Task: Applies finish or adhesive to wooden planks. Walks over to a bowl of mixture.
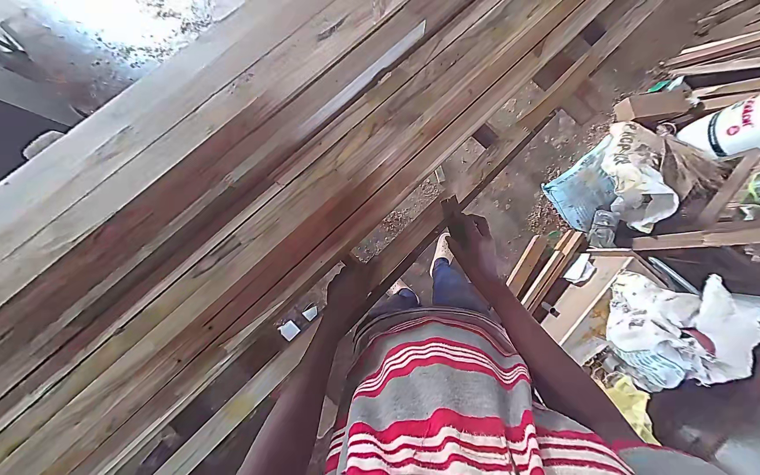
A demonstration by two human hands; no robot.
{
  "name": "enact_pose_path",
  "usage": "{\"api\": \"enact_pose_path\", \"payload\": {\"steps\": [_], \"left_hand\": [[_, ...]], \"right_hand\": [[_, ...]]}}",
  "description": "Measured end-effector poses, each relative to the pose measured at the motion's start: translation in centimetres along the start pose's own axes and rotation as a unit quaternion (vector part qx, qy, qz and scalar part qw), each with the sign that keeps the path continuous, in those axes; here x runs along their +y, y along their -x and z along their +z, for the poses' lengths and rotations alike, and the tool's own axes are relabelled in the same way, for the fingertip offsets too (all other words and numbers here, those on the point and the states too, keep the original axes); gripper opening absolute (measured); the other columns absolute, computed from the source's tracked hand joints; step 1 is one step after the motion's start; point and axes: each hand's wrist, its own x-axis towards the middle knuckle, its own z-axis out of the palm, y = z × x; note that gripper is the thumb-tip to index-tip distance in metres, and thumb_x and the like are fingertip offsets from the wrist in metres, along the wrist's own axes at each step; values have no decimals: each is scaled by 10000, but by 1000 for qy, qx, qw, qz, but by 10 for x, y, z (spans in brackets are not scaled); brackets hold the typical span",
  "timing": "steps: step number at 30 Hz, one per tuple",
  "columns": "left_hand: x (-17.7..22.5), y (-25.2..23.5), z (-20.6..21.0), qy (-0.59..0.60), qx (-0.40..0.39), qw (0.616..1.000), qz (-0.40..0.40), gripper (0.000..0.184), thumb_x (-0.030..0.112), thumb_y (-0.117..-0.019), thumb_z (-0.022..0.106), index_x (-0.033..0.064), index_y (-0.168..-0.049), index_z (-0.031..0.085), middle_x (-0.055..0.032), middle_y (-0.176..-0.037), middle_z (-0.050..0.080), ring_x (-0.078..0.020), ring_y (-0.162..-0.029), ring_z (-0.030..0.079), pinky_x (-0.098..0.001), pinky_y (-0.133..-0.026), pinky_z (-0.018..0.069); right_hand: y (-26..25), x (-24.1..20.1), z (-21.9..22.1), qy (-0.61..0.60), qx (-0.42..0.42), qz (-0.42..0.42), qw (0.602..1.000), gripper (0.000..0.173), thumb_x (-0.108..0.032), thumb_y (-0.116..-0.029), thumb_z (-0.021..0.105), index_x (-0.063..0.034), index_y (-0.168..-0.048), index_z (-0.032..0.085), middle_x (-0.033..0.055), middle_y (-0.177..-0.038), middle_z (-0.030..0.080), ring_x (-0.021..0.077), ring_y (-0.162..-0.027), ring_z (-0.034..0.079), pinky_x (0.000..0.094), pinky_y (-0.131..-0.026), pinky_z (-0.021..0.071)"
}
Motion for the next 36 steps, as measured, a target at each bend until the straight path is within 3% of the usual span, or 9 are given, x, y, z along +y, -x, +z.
{"api": "enact_pose_path", "payload": {"steps": [3, 6, 8, 10, 13, 17, 27, 33, 36], "left_hand": [[-10, -4, -4, 18, -36, 997, 61, 721, 583, -1088, 228, 11, -1282, 622, -241, -1205, 667, -388, -1143, 658, -583, -963, 509], [-45, -38, 6, 84, -120, 966, 214, 572, 537, -1055, 450, 34, -1271, 616, -181, -1082, 693, -308, -997, 689, -527, -896, 554], [-45, -38, 3, 122, -141, 963, 193, 553, 461, -982, 642, 37, -1333, 585, -178, -1100, 694, -294, -995, 694, -512, -912, 557], [-34, -18, -7, 115, -131, 973, 153, 536, 392, -983, 671, 31, -1364, 563, -199, -1148, 680, -322, -1038, 682, -532, -945, 536], [-24, 4, -7, 50, -70, 989, 124, 559, 471, -978, 648, 58, -1349, 581, -233, -1176, 674, -410, -1110, 657, -632, -942, 505], [-18, 23, 4, 12, 0, 993, 116, 610, 543, -966, 642, 70, -1347, 588, -229, -1130, 694, -423, -1060, 679, -639, -896, 521], [-12, 21, -1, -14, -7, 995, 102, 601, 505, -973, 646, 55, -1366, 581, -236, -1150, 694, -434, -1065, 681, -648, -888, 525], [-13, 8, -20, 70, -109, 988, 85, 593, 424, -982, 648, -15, -1373, 565, -260, -1214, 657, -399, -1125, 645, -606, -979, 495], [10, 25, -35, 64, -134, 987, 62, 518, 333, -1030, 618, -53, -1368, 545, -272, -1196, 647, -373, -1069, 640, -556, -954, 502]], "right_hand": [[3, -12, 14, 65, -13, 16, 998, 580, -198, -901, 779, -152, -1449, 594, 236, -1396, 560, 394, -928, 709, 546, -745, 604], [16, -30, 17, 168, -82, 63, 980, 558, -236, -934, 716, -171, -1471, 581, 246, -1407, 544, 394, -952, 708, 538, -784, 599], [25, -61, -1, 218, -172, 119, 953, 540, -267, -973, 664, -170, -1492, 552, 262, -1434, 511, 404, -1057, 680, 533, -900, 564], [27, -83, -24, 220, -229, 164, 934, 511, -313, -982, 662, -157, -1460, 574, 266, -1429, 502, 419, -1131, 640, 556, -951, 532], [9, -85, -44, 150, -155, 185, 959, 465, -345, -960, 721, -85, -1338, 645, 298, -1285, 584, 458, -1069, 642, 627, -871, 535], [-8, -85, -35, 87, -77, 194, 974, 443, -358, -1022, 635, -72, -1359, 606, 295, -1187, 611, 467, -1004, 646, 639, -770, 528], [38, -106, -30, 85, -332, 189, 920, 456, -402, -1031, 584, -81, -1350, 644, 228, -1265, 608, 357, -1165, 620, 520, -1007, 494], [13, -56, -76, -34, -284, 174, 942, 426, -322, -1032, 602, -14, -1326, 629, 206, -1150, 685, 300, -1011, 676, 479, -926, 525], [7, -27, -100, -99, -241, 210, 943, 389, -289, -1030, 615, -16, -1307, 599, 160, -1056, 688, 204, -786, 681, 387, -758, 576]]}}
